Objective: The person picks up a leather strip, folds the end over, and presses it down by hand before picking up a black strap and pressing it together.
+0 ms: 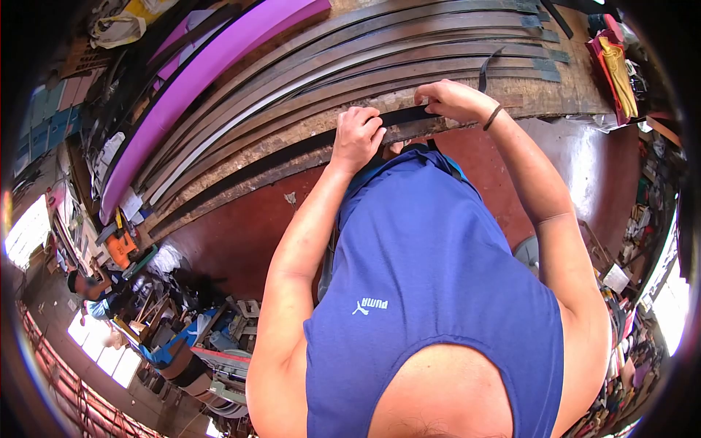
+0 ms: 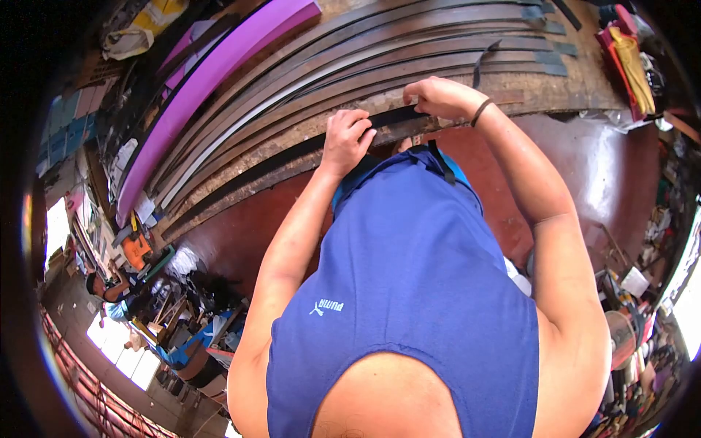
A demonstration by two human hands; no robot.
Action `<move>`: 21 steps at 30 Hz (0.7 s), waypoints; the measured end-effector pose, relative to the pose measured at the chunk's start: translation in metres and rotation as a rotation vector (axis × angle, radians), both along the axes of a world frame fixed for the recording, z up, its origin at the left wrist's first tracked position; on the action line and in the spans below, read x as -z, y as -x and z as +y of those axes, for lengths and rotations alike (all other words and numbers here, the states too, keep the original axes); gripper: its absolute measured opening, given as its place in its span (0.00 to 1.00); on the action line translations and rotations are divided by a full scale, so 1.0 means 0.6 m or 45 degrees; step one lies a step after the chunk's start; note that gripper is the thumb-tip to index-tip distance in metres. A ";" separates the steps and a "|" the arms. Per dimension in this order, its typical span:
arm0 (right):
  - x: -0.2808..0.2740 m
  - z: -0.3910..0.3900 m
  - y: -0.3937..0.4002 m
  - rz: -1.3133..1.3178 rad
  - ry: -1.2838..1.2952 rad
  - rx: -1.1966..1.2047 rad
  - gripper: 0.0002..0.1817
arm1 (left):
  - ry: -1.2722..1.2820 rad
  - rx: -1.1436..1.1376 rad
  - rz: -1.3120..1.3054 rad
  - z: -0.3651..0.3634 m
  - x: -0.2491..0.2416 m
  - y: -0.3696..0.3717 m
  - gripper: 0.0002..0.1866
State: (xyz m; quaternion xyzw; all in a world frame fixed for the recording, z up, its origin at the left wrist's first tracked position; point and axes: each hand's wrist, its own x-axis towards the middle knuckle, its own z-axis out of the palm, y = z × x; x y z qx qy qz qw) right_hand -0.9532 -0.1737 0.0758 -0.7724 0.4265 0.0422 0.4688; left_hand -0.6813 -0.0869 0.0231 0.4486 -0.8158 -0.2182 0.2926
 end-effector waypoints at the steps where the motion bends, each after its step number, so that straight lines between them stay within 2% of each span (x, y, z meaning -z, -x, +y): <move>1: 0.005 0.001 0.002 -0.005 0.009 0.004 0.13 | 0.010 -0.001 0.001 -0.001 0.001 0.006 0.10; 21: 0.011 -0.005 0.001 0.034 -0.033 0.021 0.12 | -0.014 0.049 0.015 -0.012 -0.002 0.034 0.10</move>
